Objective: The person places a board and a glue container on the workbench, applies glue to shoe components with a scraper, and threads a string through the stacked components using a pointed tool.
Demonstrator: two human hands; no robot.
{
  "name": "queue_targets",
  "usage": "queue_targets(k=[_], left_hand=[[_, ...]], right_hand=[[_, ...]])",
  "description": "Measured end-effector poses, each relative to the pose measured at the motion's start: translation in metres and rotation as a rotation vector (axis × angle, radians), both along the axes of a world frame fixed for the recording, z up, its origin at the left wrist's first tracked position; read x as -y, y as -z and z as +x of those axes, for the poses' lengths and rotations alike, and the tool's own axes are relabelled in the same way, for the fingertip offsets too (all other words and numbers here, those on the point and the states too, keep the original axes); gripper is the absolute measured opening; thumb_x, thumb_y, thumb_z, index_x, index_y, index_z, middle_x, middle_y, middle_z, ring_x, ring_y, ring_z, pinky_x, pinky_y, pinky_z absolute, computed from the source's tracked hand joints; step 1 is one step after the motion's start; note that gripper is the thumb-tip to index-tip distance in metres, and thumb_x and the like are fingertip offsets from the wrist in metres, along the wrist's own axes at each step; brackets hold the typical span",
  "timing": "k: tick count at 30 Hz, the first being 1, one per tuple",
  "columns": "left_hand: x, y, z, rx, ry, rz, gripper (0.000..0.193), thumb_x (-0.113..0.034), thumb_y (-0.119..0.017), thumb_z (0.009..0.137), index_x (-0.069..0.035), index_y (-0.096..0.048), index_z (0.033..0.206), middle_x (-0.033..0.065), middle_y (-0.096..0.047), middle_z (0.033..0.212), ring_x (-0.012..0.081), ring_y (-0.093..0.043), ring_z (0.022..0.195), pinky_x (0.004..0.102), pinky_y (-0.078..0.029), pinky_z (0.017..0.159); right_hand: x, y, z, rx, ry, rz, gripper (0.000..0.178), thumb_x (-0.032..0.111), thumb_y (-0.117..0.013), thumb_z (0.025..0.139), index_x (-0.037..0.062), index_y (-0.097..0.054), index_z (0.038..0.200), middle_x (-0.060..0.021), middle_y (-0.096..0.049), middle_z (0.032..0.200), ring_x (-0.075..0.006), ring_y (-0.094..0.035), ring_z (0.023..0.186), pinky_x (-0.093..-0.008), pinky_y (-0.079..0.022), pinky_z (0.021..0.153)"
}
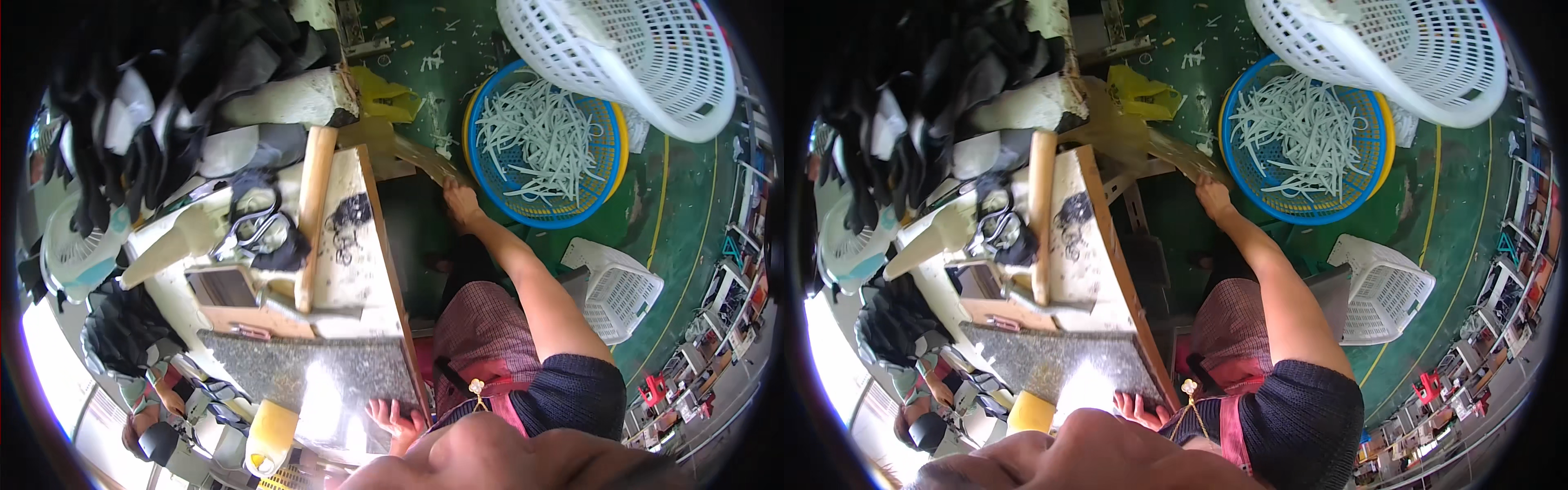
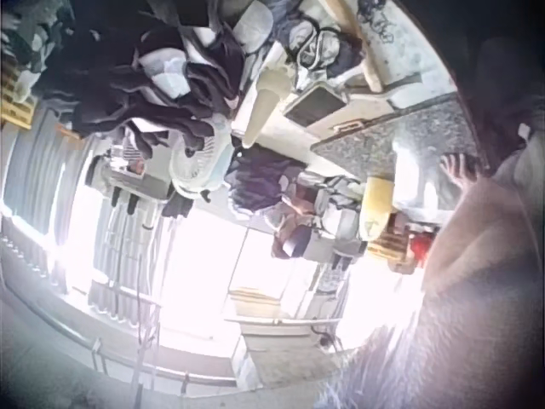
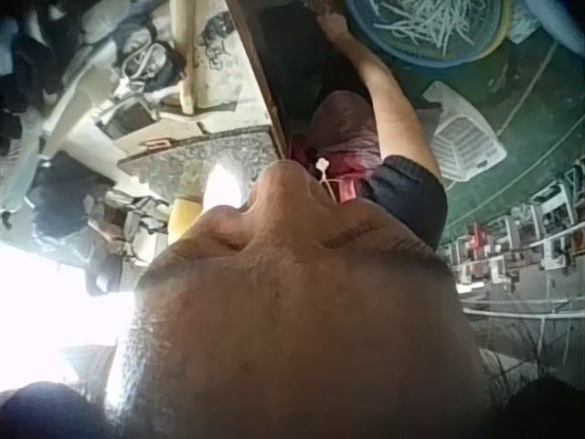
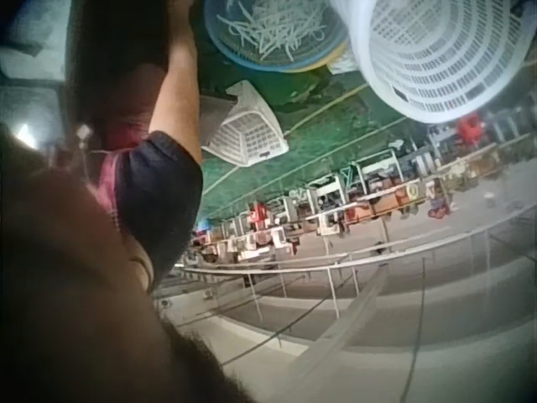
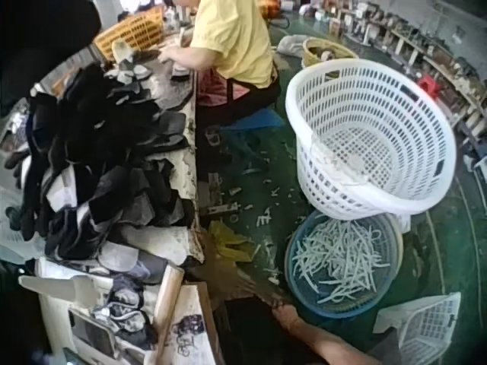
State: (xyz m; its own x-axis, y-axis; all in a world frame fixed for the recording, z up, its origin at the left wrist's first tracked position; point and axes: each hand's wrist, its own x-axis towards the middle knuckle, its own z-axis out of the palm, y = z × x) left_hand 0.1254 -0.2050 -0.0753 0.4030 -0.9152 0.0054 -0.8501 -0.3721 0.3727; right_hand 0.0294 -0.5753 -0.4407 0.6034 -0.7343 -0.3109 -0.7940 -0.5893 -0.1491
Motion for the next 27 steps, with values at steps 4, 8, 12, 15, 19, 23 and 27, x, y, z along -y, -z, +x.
queue_targets(k=[4, 8, 12, 15, 19, 23, 27], left_hand=[[0.013, -0.003, 0.0, -0.014, -0.035, 0.115, 0.049, -0.027, -0.054, 0.08, -0.003, -0.047, 0.122, 0.0235, -0.041, 0.129, 0.0446, -0.035, 0.125, 0.0618, -0.023, 0.103], [0.029, -0.006, 0.001, -0.015, -0.032, 0.059, 0.05, -0.025, -0.055, 0.081, -0.004, -0.046, 0.126, 0.0203, -0.042, 0.13, 0.0414, -0.037, 0.126, 0.059, -0.023, 0.105], [0.031, -0.015, -0.001, -0.052, -0.074, 0.071, 0.056, -0.024, -0.054, 0.081, -0.006, -0.04, 0.132, 0.0186, -0.038, 0.136, 0.0401, -0.03, 0.131, 0.0579, -0.014, 0.108], [0.026, -0.01, -0.004, -0.004, -0.087, -0.031, 0.057, -0.026, -0.052, 0.083, -0.007, -0.037, 0.135, 0.0174, -0.031, 0.141, 0.0383, -0.024, 0.135, 0.0581, -0.01, 0.109], [0.032, -0.016, -0.003, -0.051, -0.122, -0.041, 0.055, -0.027, -0.049, 0.085, -0.006, -0.038, 0.134, 0.0146, -0.034, 0.14, 0.0364, -0.024, 0.135, 0.0567, -0.011, 0.109], [0.034, -0.021, -0.001, -0.08, -0.121, -0.038, 0.052, -0.027, -0.05, 0.085, -0.007, -0.04, 0.133, 0.0131, -0.037, 0.138, 0.0327, -0.024, 0.136, 0.0539, -0.011, 0.11], [0.034, -0.021, 0.0, -0.053, -0.148, -0.108, 0.049, -0.025, -0.051, 0.087, -0.009, -0.041, 0.132, 0.0119, -0.036, 0.139, 0.0326, -0.023, 0.136, 0.0539, -0.01, 0.111]], right_hand=[[-0.023, -0.073, -0.037, 0.054, 0.178, 0.203, 0.026, 0.013, -0.06, 0.075, 0.0001, -0.055, 0.097, -0.0174, -0.063, 0.083, -0.0321, -0.065, 0.069, -0.0411, -0.053, 0.057], [-0.042, -0.15, -0.092, 0.214, 0.339, 0.163, 0.026, 0.016, -0.062, 0.073, 0.0003, -0.056, 0.092, -0.0199, -0.062, 0.078, -0.0379, -0.063, 0.071, -0.0463, -0.052, 0.061], [-0.052, -0.23, -0.128, 0.326, 0.519, 0.295, 0.017, 0.015, -0.057, 0.074, -0.0005, -0.053, 0.081, -0.0221, -0.058, 0.07, -0.0415, -0.06, 0.071, -0.0484, -0.048, 0.061], [-0.066, -0.266, -0.165, 0.498, 0.481, 0.229, 0.02, 0.016, -0.058, 0.073, -0.0011, -0.05, 0.08, -0.0218, -0.056, 0.072, -0.0412, -0.057, 0.067, -0.0474, -0.043, 0.059], [-0.076, -0.327, -0.207, 0.462, 0.5, 0.185, 0.02, 0.017, -0.058, 0.073, -0.0009, -0.05, 0.079, -0.021, -0.056, 0.072, -0.0403, -0.057, 0.07, -0.046, -0.044, 0.06], [-0.072, -0.383, -0.235, 0.405, 0.38, 0.136, 0.018, 0.016, -0.058, 0.072, 0.0009, -0.051, 0.077, -0.018, -0.054, 0.072, -0.0383, -0.057, 0.068, -0.0458, -0.044, 0.06], [-0.104, -0.432, -0.257, 0.442, 0.193, -0.098, 0.027, 0.011, -0.058, 0.072, 0.0072, -0.06, 0.099, -0.0119, -0.055, 0.078, -0.0331, -0.058, 0.069, -0.0427, -0.046, 0.058]])
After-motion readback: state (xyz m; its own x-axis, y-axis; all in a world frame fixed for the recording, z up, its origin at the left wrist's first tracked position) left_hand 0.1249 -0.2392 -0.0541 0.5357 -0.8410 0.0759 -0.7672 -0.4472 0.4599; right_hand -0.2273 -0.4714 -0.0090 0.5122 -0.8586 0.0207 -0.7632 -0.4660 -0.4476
